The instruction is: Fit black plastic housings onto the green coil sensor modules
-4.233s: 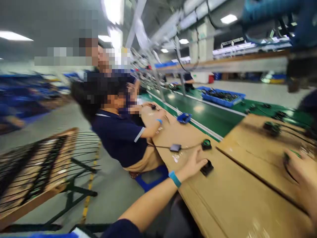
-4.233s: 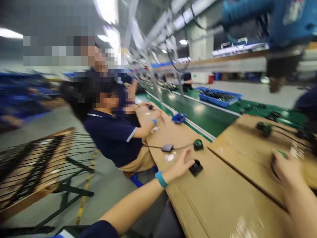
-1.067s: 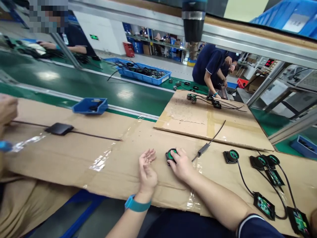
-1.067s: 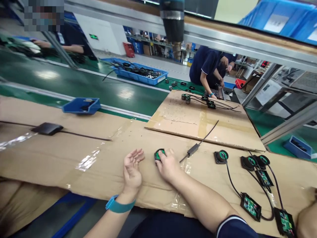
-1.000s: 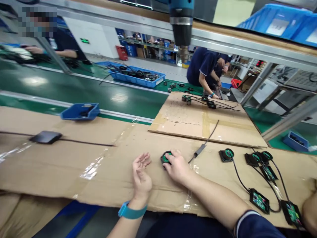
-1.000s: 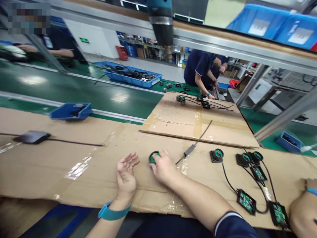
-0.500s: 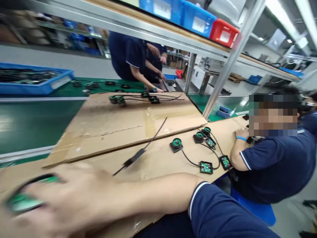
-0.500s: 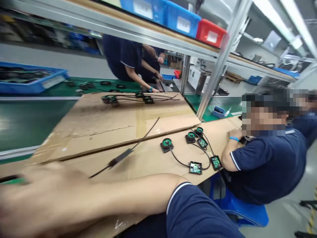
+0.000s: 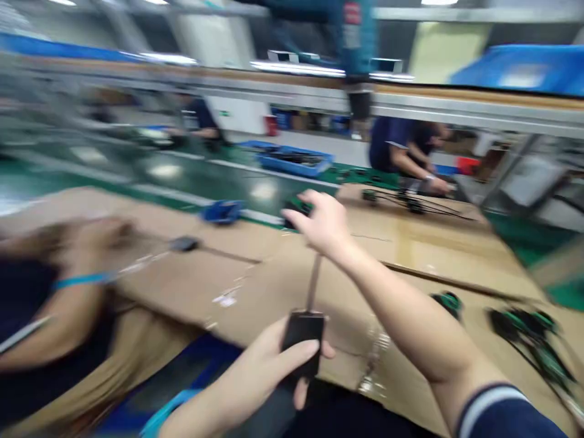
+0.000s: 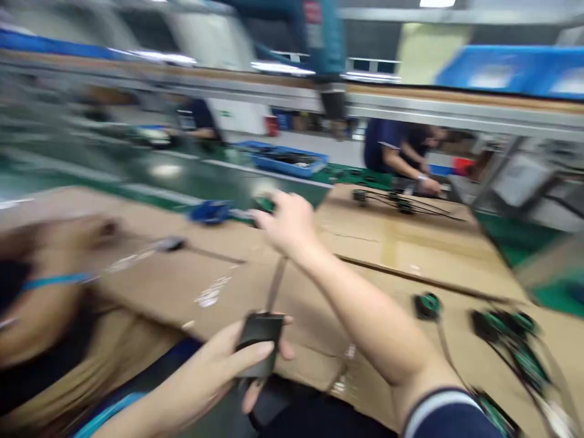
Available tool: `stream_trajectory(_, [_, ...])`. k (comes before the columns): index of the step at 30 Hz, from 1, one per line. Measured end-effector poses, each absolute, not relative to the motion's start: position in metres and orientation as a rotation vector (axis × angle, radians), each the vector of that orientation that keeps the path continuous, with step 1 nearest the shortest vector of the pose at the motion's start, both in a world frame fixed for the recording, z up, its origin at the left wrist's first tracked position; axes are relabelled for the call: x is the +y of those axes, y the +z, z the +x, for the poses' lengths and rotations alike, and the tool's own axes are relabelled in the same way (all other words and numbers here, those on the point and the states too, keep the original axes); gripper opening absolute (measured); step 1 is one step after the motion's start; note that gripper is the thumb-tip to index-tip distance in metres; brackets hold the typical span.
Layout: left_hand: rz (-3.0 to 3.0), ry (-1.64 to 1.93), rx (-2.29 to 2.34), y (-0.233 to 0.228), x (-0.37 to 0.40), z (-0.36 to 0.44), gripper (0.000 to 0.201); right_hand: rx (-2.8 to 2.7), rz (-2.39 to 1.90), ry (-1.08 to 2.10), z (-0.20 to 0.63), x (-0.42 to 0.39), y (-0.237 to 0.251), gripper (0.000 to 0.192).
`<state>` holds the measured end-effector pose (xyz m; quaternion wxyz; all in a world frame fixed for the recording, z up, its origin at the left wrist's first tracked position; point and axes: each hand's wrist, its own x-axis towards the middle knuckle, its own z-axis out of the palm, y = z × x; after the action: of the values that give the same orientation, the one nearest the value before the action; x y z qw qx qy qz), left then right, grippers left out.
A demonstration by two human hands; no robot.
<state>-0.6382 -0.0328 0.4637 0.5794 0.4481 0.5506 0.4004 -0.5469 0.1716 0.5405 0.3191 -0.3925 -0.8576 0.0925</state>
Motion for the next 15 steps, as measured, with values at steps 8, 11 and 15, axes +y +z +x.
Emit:
stream_trajectory(8, [0.869,0.862,1.71,0.427,-0.046,-0.792,0.033,-2.424,-1.078,0.531,-0.722,0.175,0.393,0.021])
stream_trajectory(11, [1.299,0.701,2.217,0.416,-0.029,-0.841,0.033,-2.357,-1.129,0.604,-0.765,0.185,0.39,0.023])
stream_trajectory(15, [1.765,0.168,2.814,0.389,0.004,-0.879,0.045,-2.305,-1.038,0.722,-0.759,0.209,0.393,0.032])
